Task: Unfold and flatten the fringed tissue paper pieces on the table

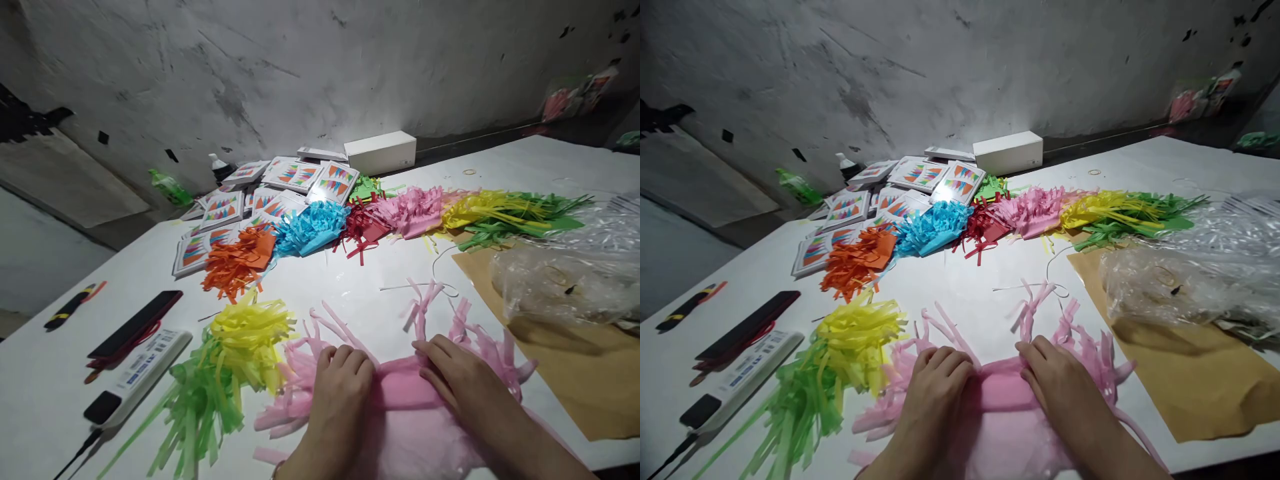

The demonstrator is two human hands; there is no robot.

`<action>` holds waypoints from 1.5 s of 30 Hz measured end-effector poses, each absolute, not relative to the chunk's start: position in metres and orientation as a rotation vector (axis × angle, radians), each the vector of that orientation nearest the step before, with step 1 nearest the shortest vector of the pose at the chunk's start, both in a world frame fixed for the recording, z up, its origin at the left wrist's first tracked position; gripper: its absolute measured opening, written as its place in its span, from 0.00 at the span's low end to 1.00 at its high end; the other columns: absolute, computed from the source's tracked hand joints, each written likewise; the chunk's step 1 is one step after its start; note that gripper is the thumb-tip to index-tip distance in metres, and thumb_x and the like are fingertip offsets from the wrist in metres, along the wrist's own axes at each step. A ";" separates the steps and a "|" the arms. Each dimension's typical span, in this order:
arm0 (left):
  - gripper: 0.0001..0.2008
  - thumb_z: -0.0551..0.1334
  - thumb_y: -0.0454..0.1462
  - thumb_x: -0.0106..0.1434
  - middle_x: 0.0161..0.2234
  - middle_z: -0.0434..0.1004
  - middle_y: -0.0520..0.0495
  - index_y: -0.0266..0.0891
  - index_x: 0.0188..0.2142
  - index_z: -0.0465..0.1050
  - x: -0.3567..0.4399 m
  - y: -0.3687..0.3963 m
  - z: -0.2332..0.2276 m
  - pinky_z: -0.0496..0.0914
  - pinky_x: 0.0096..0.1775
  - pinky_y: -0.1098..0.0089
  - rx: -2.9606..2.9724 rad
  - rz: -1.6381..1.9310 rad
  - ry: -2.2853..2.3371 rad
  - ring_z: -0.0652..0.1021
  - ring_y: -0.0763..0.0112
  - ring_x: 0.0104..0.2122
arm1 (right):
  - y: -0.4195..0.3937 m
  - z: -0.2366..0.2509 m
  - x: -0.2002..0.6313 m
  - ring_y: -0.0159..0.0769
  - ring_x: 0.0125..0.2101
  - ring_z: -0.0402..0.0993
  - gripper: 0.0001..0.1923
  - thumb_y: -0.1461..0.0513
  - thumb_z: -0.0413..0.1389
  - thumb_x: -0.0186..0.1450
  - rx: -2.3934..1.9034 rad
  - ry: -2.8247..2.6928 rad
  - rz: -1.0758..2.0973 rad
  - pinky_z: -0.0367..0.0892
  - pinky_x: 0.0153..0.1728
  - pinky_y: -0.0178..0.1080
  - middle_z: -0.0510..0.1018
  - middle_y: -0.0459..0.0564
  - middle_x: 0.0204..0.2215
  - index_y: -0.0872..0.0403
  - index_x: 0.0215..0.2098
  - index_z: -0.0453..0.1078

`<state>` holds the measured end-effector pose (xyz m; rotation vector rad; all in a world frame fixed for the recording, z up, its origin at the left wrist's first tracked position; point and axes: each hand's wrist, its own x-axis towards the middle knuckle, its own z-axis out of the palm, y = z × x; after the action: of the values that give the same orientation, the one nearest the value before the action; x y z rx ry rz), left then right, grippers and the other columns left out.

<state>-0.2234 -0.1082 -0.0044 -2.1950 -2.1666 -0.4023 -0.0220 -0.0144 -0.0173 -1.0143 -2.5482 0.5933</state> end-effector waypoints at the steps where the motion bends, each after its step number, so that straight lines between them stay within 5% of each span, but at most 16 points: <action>1: 0.08 0.69 0.29 0.57 0.31 0.80 0.54 0.41 0.29 0.73 -0.225 -0.110 -0.006 0.61 0.41 0.61 -2.190 -0.449 -2.172 0.74 0.65 0.33 | -0.015 -0.016 -0.021 0.41 0.37 0.77 0.11 0.65 0.49 0.69 -1.019 -2.552 0.640 0.74 0.38 0.45 0.77 0.47 0.38 0.47 0.47 0.67; 6: 0.09 0.69 0.28 0.58 0.29 0.79 0.55 0.41 0.27 0.72 -0.229 -0.113 -0.004 0.60 0.39 0.63 -2.163 -0.562 -2.295 0.74 0.67 0.32 | -0.019 -0.012 -0.019 0.44 0.41 0.75 0.11 0.65 0.47 0.70 -1.020 -2.530 0.757 0.73 0.42 0.51 0.75 0.48 0.41 0.46 0.48 0.65; 13: 0.09 0.68 0.28 0.59 0.29 0.78 0.55 0.41 0.27 0.72 -0.228 -0.113 -0.003 0.59 0.39 0.63 -2.156 -0.470 -2.279 0.73 0.67 0.32 | -0.017 -0.013 -0.021 0.42 0.35 0.74 0.08 0.64 0.47 0.70 -1.065 -2.567 0.740 0.71 0.36 0.48 0.74 0.46 0.35 0.48 0.35 0.66; 21: 0.09 0.65 0.29 0.62 0.29 0.78 0.54 0.41 0.27 0.72 -0.227 -0.112 0.001 0.60 0.40 0.61 -2.155 -0.404 -2.307 0.74 0.66 0.32 | -0.014 -0.011 -0.022 0.41 0.33 0.74 0.11 0.65 0.46 0.70 -1.085 -2.591 0.758 0.71 0.35 0.46 0.73 0.46 0.34 0.49 0.32 0.67; 31: 0.10 0.63 0.30 0.63 0.46 0.78 0.47 0.44 0.44 0.73 -0.214 -0.107 0.019 0.64 0.47 0.55 -2.231 -0.434 -2.276 0.74 0.58 0.44 | -0.014 -0.008 -0.023 0.41 0.38 0.75 0.11 0.66 0.47 0.69 -1.079 -2.561 0.818 0.71 0.40 0.47 0.76 0.48 0.38 0.49 0.43 0.69; 40: 0.10 0.62 0.29 0.64 0.48 0.78 0.45 0.42 0.44 0.72 -0.210 -0.107 0.013 0.64 0.50 0.55 -2.361 -0.476 -2.090 0.73 0.60 0.47 | -0.014 -0.007 -0.021 0.39 0.34 0.75 0.12 0.65 0.48 0.70 -1.085 -2.518 0.840 0.71 0.37 0.44 0.74 0.46 0.33 0.50 0.33 0.71; 45: 0.09 0.60 0.30 0.66 0.47 0.78 0.45 0.42 0.44 0.72 -0.211 -0.104 0.010 0.65 0.50 0.55 -2.370 -0.493 -2.070 0.74 0.60 0.46 | -0.013 -0.015 -0.020 0.38 0.36 0.76 0.10 0.64 0.48 0.69 -1.058 -2.464 0.812 0.73 0.38 0.44 0.76 0.45 0.35 0.48 0.37 0.71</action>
<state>-0.2105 -0.1044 0.0097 -2.3702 -2.0698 -0.4927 -0.0201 -0.0128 -0.0153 -1.0579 -2.4639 0.8116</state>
